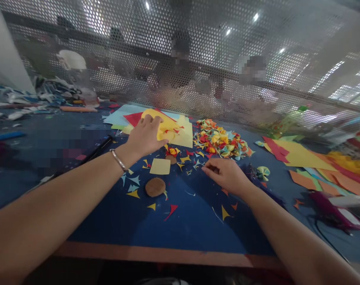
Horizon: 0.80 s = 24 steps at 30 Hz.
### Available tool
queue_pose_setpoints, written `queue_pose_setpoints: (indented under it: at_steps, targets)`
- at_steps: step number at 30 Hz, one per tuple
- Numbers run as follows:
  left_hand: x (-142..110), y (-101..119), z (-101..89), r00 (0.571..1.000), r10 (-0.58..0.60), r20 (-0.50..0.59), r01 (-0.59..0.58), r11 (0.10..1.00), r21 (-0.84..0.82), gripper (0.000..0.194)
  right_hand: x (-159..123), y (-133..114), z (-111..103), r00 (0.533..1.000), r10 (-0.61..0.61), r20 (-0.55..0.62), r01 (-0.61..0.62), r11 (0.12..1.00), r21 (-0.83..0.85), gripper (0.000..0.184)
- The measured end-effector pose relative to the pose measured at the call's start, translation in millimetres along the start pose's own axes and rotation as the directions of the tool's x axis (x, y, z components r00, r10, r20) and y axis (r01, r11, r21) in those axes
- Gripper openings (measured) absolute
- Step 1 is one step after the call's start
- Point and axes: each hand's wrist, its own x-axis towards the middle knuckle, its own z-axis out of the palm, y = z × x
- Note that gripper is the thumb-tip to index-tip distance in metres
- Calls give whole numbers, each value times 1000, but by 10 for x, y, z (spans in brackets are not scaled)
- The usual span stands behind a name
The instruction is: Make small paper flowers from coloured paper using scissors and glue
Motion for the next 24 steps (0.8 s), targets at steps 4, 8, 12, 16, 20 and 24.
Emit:
queue_pose_setpoints:
  at_steps: [4,8,12,16,20,24]
  targets:
    - [174,54,180,999,-40,23,39,998,52,68,2,17,20,1000,0,19,0,1000,21,24]
    - [317,68,283,995,-95,44,91,992,89,58,17,6,17,1000,7,17,-7,999,31,23]
    - [376,-16,245,997,-75,-17,76,996,49,40,22,-2,6,1000,16,18,-16,1000,27,23]
    - [403,-141,37,968,-50,-247,24,994,-110,29,11,13,-3,1000,5,-8,-5,999,41,24]
    - [474,-68,-212,852,-158,-500,-71,911,-407,22,-1,28,-20,997,33,-74,-25,994,107,24]
    - [527,237,-249,765,-478,-431,-191,472,-861,10,-14,8,-42,990,71,-124,-44,978,204,23]
